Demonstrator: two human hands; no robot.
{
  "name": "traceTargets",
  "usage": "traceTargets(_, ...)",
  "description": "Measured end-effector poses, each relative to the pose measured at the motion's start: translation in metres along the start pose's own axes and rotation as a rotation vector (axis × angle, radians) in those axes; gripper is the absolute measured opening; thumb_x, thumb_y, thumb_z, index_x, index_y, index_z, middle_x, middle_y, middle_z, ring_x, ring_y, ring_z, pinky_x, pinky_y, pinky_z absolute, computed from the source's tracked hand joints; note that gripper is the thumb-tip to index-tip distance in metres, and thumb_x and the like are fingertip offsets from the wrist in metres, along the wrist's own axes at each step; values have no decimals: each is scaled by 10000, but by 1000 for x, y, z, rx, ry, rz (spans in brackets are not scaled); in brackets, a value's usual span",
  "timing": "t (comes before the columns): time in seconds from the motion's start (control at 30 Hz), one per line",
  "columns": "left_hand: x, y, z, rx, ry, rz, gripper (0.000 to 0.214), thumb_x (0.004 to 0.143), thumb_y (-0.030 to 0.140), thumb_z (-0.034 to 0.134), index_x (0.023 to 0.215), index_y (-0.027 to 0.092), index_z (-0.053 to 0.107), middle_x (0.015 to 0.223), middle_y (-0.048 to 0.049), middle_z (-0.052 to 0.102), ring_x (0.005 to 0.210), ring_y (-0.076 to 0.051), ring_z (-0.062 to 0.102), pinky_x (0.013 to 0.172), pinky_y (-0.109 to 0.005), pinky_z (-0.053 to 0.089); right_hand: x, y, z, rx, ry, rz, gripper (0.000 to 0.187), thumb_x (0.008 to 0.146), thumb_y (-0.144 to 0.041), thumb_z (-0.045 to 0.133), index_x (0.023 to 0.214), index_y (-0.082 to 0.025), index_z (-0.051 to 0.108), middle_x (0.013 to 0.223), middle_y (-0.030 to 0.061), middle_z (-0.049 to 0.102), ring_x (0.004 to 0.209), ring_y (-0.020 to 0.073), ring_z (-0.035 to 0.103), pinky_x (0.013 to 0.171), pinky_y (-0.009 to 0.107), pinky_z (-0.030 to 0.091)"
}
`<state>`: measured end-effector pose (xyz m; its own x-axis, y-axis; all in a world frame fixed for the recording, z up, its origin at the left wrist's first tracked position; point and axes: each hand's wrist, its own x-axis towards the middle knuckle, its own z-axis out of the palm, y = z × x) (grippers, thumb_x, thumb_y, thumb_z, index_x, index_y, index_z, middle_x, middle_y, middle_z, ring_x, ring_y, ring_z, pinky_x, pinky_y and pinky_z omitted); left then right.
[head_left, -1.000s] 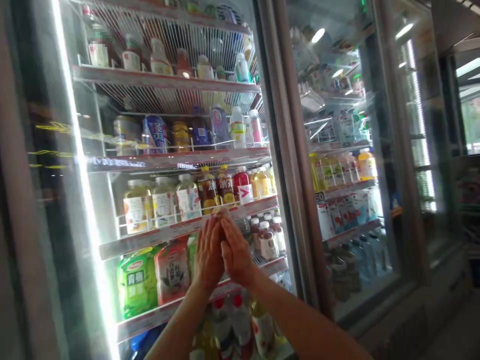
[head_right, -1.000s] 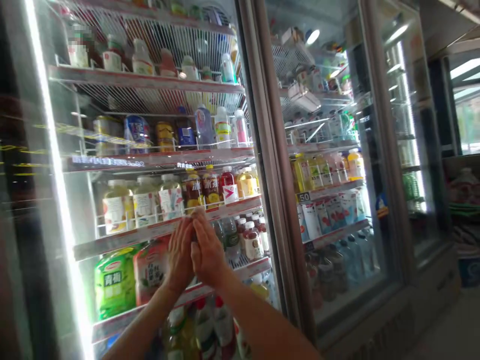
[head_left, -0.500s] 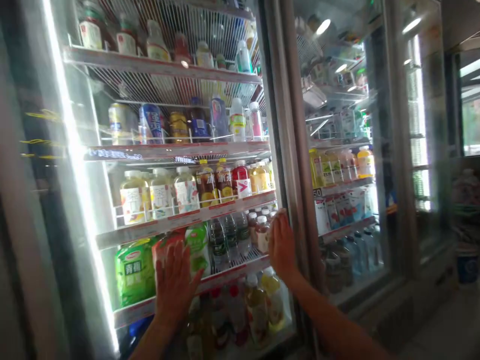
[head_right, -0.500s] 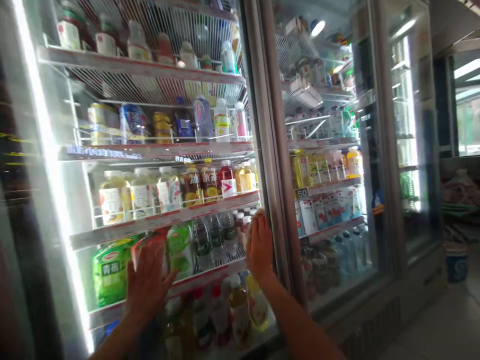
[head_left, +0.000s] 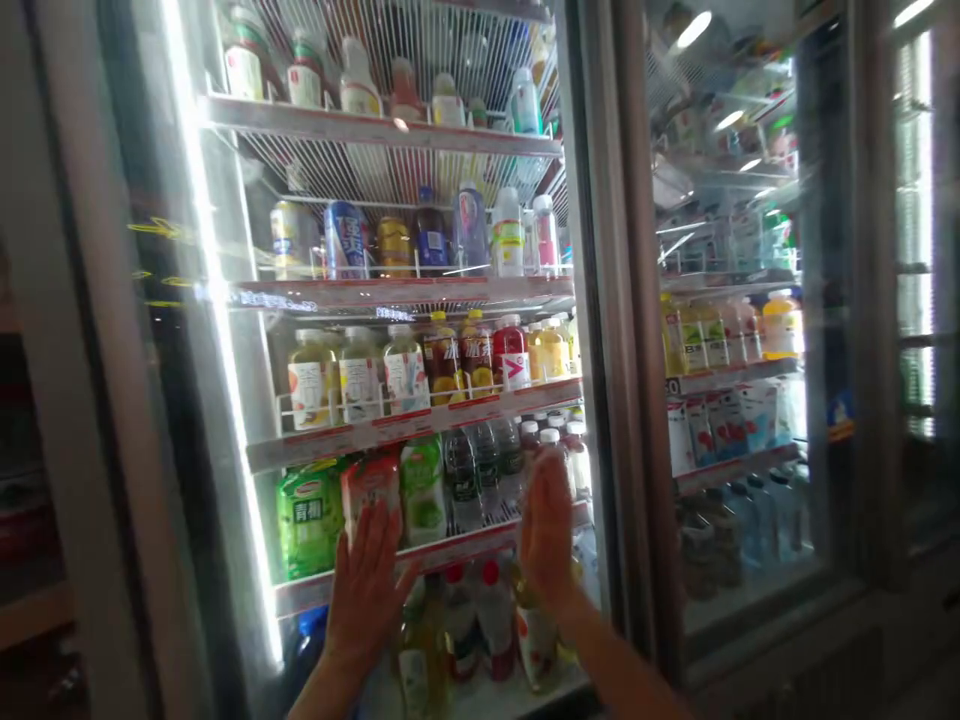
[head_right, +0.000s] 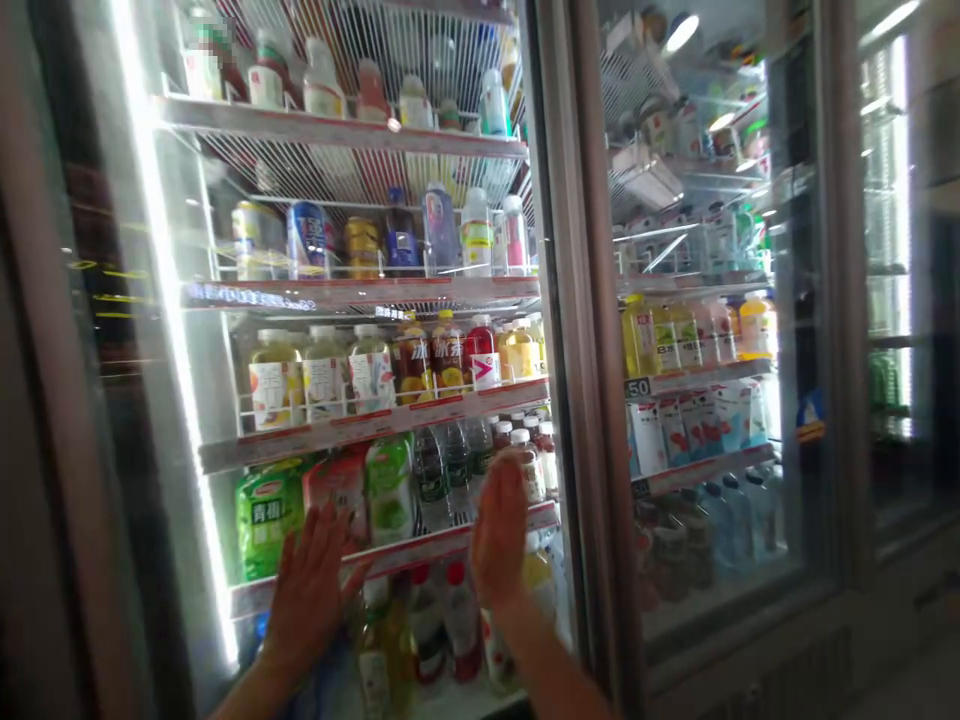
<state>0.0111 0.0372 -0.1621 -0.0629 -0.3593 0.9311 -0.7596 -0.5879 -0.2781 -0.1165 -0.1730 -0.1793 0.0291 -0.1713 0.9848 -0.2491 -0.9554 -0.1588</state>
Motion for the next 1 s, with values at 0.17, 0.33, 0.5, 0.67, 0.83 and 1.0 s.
traceTargets(0.17, -28, -25, -8, 58, -33, 47, 639, 880, 399, 398, 1433, 186, 160, 1436, -123, 332, 1368, -229, 204, 1118, -449, 165, -16, -55, 17, 107, -235, -668, 604, 864, -103, 374, 1424, -281, 234, 1453, -5, 333, 1345, 186, 279, 1052, 379, 356)
traceTargets(0.33, -66, -53, -28, 100, -84, -57, 637, 882, 385, 407, 1435, 214, 141, 1449, -136, 302, 1367, -248, 209, 1094, -495, 202, 39, -13, -3, 30, 70, -104, 624, 875, -93, 329, 1453, -203, 118, 1507, 82, 172, 1381, 248, 171, 1079, 499, 268)
traceTargets(0.5, -110, -66, -40, 116, -174, -118, 644, 872, 355, 427, 1435, 219, 146, 1417, -140, 367, 1332, -272, 297, 1069, -492, 257, -4, -67, 17, 214, -234, -724, 651, 807, 13, 285, 1410, -230, 273, 1463, -38, 308, 1376, 90, 164, 1101, 313, 251)
traceTargets(0.67, -148, -92, -57, 196, -223, -216, 686, 858, 387, 427, 1440, 210, 109, 1414, -158, 365, 1290, -303, 367, 1003, -496, 343, 32, -157, 42, 286, -336, -782, 575, 836, -57, 349, 1399, -160, 296, 1463, 3, 311, 1375, 139, 177, 1094, 352, 247)
traceTargets(0.83, -149, -109, -76, 240, -220, -256, 695, 859, 382, 425, 1439, 183, 97, 1401, -180, 374, 1278, -301, 384, 977, -483, 370, 0, -197, 54, 375, -407, -1066, 437, 846, -154, 429, 1280, -165, 483, 1427, -2, 385, 1352, 131, 231, 1039, 284, 321)
traceTargets(1.0, -150, -110, -78, 235, -196, -269, 672, 867, 387, 414, 1437, 201, 111, 1422, -158, 350, 1300, -281, 353, 999, -466, 356, -17, -200, 56, 345, -400, -1050, 436, 880, -160, 387, 1310, -189, 450, 1435, -36, 369, 1349, 133, 238, 1070, 302, 281)
